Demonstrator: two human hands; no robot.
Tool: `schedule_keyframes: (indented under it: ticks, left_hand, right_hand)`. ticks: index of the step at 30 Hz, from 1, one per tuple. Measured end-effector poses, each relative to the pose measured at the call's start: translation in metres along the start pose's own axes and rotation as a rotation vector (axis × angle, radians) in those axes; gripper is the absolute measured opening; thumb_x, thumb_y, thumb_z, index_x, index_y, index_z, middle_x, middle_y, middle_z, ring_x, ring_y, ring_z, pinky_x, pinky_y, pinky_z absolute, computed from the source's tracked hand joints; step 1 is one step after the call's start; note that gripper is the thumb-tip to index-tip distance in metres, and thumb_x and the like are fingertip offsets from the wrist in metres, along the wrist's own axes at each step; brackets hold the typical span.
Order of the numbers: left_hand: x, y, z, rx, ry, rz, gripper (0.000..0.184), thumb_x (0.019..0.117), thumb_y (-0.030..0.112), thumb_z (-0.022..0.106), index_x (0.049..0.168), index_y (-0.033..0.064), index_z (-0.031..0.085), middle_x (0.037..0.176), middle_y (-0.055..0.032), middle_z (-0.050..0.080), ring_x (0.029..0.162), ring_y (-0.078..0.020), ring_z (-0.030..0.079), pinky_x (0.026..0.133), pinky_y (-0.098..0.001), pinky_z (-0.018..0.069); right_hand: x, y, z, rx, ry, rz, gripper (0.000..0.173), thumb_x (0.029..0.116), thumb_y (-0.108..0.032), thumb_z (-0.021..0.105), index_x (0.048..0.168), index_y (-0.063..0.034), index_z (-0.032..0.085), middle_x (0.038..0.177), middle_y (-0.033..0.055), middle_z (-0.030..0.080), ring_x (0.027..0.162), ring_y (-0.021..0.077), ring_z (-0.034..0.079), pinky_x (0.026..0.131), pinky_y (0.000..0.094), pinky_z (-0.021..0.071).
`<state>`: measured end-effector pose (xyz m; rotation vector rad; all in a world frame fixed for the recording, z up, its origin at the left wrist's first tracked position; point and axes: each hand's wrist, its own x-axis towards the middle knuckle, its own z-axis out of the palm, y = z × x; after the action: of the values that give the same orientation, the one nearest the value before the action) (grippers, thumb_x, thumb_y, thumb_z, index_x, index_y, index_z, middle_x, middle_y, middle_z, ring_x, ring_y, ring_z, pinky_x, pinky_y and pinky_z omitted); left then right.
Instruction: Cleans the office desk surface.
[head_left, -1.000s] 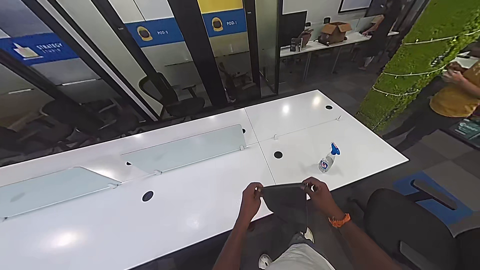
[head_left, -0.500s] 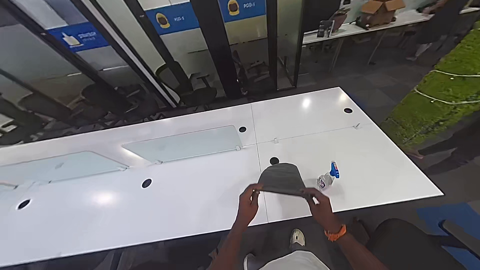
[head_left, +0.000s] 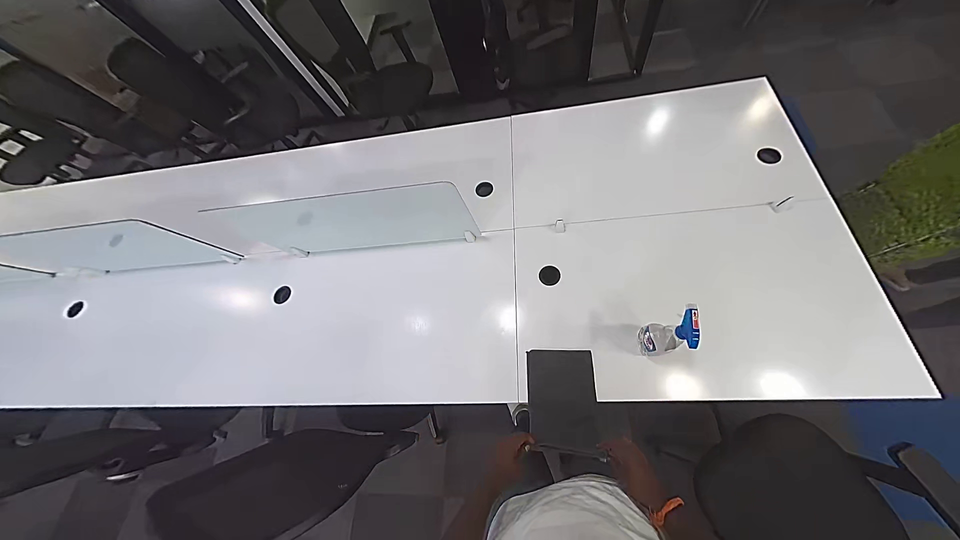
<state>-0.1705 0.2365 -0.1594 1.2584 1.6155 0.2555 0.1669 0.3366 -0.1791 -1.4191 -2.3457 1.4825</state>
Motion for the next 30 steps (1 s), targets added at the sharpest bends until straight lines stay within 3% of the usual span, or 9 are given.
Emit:
schedule_keyframes:
  ticks: [3, 6, 8, 11, 15, 20, 30]
  left_hand:
    - [0.021, 0.002, -0.007, -0.091, 0.068, 0.016, 0.028, 0.1035, 0.013, 0.05, 0.124, 0.005, 0.067, 0.111, -0.0139, 0.072, 0.1, -0.0229, 0.07, 0.096, -0.0433, 0.0558]
    - [0.053, 0.007, -0.026, -0.182, 0.127, -0.011, 0.03, 0.105, 0.016, 0.049, 0.127, 0.0041, 0.065, 0.107, -0.0142, 0.072, 0.093, -0.0221, 0.071, 0.09, -0.0427, 0.0577]
    - [0.074, 0.015, -0.041, -0.241, 0.183, -0.04, 0.029, 0.1052, 0.018, 0.051, 0.127, 0.0036, 0.065, 0.104, -0.0136, 0.073, 0.09, -0.0211, 0.071, 0.088, -0.0418, 0.0587]
    - [0.11, 0.019, -0.061, -0.351, 0.268, -0.056, 0.027, 0.1024, 0.013, 0.056, 0.122, -0.002, 0.065, 0.103, -0.016, 0.073, 0.091, -0.0219, 0.072, 0.088, -0.0416, 0.0594]
    - [0.154, 0.016, -0.075, -0.398, 0.304, -0.161, 0.025, 0.0985, 0.014, 0.06, 0.116, -0.0018, 0.069, 0.098, -0.0145, 0.074, 0.088, -0.021, 0.072, 0.088, -0.042, 0.0584]
    - [0.186, 0.015, -0.083, -0.351, 0.315, -0.241, 0.025, 0.098, 0.017, 0.064, 0.115, 0.0008, 0.071, 0.108, -0.0152, 0.074, 0.096, -0.0235, 0.073, 0.092, -0.0441, 0.058]
    - [0.209, 0.018, -0.088, -0.216, 0.313, -0.321, 0.025, 0.0985, 0.023, 0.062, 0.113, 0.0059, 0.073, 0.105, -0.0117, 0.075, 0.098, -0.0235, 0.072, 0.093, -0.0477, 0.0566]
  right_hand:
    - [0.015, -0.001, -0.007, 0.135, 0.074, 0.063, 0.023, 0.097, -0.016, 0.064, 0.117, -0.013, 0.074, 0.117, 0.0071, 0.072, 0.116, 0.0218, 0.064, 0.106, 0.0412, 0.0497]
    - [0.048, -0.004, -0.015, 0.271, 0.152, 0.127, 0.027, 0.0979, -0.022, 0.066, 0.115, -0.0014, 0.071, 0.108, 0.0149, 0.071, 0.101, 0.0232, 0.069, 0.095, 0.0419, 0.0557]
    - [0.079, -0.007, -0.024, 0.334, 0.192, 0.155, 0.024, 0.0984, -0.022, 0.065, 0.111, -0.0017, 0.071, 0.094, 0.0116, 0.072, 0.085, 0.0193, 0.069, 0.083, 0.0405, 0.0576]
    - [0.126, -0.011, -0.035, 0.399, 0.267, 0.17, 0.023, 0.0975, -0.021, 0.066, 0.109, -0.0024, 0.07, 0.09, 0.0088, 0.072, 0.08, 0.0169, 0.068, 0.078, 0.0386, 0.0576]
    - [0.174, -0.011, -0.042, 0.397, 0.323, 0.241, 0.022, 0.0971, -0.022, 0.068, 0.104, -0.0011, 0.069, 0.081, 0.0088, 0.069, 0.072, 0.0164, 0.065, 0.073, 0.0373, 0.0559]
    - [0.205, -0.006, -0.042, 0.315, 0.348, 0.361, 0.024, 0.0969, -0.026, 0.068, 0.103, -0.0032, 0.071, 0.084, 0.0095, 0.071, 0.076, 0.0188, 0.067, 0.077, 0.0417, 0.0561]
    - [0.223, -0.022, -0.044, 0.124, 0.365, 0.535, 0.028, 0.0975, -0.034, 0.067, 0.105, -0.0082, 0.071, 0.093, 0.0095, 0.072, 0.087, 0.025, 0.07, 0.082, 0.0502, 0.0553]
